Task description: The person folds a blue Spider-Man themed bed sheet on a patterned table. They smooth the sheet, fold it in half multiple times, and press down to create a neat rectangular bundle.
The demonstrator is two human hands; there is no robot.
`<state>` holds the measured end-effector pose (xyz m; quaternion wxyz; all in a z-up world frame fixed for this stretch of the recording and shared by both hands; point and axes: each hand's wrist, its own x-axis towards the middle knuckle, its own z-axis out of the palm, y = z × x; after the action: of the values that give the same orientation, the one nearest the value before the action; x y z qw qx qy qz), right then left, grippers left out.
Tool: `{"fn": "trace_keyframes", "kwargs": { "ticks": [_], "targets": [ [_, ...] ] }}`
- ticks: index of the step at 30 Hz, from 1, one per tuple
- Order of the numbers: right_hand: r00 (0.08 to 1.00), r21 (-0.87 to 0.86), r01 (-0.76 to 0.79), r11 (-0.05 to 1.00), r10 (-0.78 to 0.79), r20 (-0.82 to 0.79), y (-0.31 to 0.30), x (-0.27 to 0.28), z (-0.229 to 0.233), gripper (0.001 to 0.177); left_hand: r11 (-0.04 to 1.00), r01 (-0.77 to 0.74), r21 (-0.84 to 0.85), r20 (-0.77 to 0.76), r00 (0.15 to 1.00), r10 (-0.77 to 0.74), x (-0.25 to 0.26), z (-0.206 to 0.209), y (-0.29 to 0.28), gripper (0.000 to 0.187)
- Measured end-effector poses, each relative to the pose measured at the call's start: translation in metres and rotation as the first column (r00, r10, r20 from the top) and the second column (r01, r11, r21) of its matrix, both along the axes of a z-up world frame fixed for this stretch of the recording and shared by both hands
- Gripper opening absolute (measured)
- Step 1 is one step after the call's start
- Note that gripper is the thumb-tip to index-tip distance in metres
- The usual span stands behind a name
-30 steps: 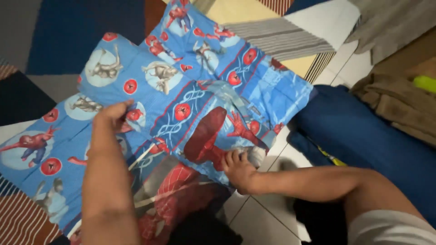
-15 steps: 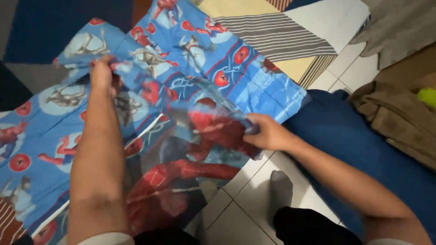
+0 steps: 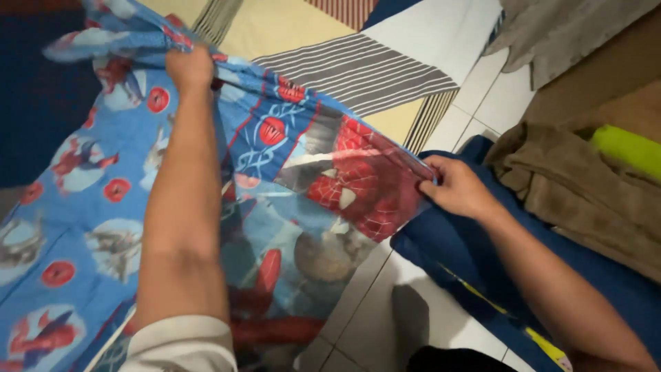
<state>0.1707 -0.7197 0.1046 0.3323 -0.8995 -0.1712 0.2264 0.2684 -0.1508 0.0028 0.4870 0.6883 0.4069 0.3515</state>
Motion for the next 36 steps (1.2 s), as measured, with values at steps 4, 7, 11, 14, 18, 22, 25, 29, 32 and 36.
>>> {"fn": "trace_keyframes", "kwargs": {
  "ticks": [4, 7, 11, 14, 18, 22, 25, 29, 32, 36],
  "targets": [
    [0.986, 0.009, -0.053, 0.999, 0.051, 0.157, -0.009, 0.042, -0.056, 0.003, 0.987, -0.111, -0.113, -0.014, 0.994, 0.110, 0.055, -0.065, 0.019, 0.019],
    [0.983, -0.216, -0.183, 0.959, 0.184, -0.015, -0.003, 0.053, -0.069, 0.016, 0.997, 0.020, 0.070, 0.137, 0.990, -0.029, 0.061, -0.074, 0.026, 0.024],
    [0.993, -0.418, -0.115, 0.901, 0.088, -0.083, 0.014, 0.065, -0.051, 0.055, 0.910, 0.211, 0.358, 0.007, 0.974, -0.228, -0.001, -0.025, -0.001, 0.017],
    [0.975, -0.525, -0.220, 0.822, 0.168, -0.145, 0.022, 0.078, -0.053, 0.069, 0.735, 0.360, 0.575, -0.262, 0.932, -0.251, -0.081, -0.006, -0.030, 0.039],
    [0.936, -0.551, -0.353, 0.757, 0.273, -0.224, 0.036, 0.087, -0.072, 0.070, 0.587, 0.478, 0.654, -0.500, 0.855, -0.140, -0.162, 0.001, -0.086, 0.072],
    [0.878, -0.659, -0.457, 0.597, 0.422, -0.227, 0.059, 0.105, -0.071, 0.057, 0.624, 0.329, 0.709, -0.369, 0.927, -0.070, -0.178, 0.024, -0.118, 0.066],
    [0.790, -0.749, -0.332, 0.574, 0.603, 0.111, 0.111, 0.084, -0.050, 0.061, 0.635, 0.353, 0.688, -0.363, 0.924, -0.121, -0.196, 0.038, -0.150, 0.062],
    [0.509, -0.193, -0.653, 0.732, 0.613, 0.604, 0.190, 0.003, -0.029, 0.057, 0.635, 0.440, 0.635, -0.473, 0.871, -0.131, -0.226, 0.037, -0.153, 0.074],
    [0.517, -0.316, -0.672, 0.670, 0.730, 0.448, 0.213, -0.007, -0.077, 0.072, 0.686, 0.418, 0.596, -0.535, 0.843, -0.050, -0.266, 0.019, -0.127, 0.073],
    [0.659, -0.419, -0.511, 0.750, 0.655, 0.369, 0.229, -0.007, -0.096, 0.081, 0.874, 0.291, 0.390, -0.788, 0.597, 0.152, -0.374, -0.020, -0.030, 0.085]
  ]
}}
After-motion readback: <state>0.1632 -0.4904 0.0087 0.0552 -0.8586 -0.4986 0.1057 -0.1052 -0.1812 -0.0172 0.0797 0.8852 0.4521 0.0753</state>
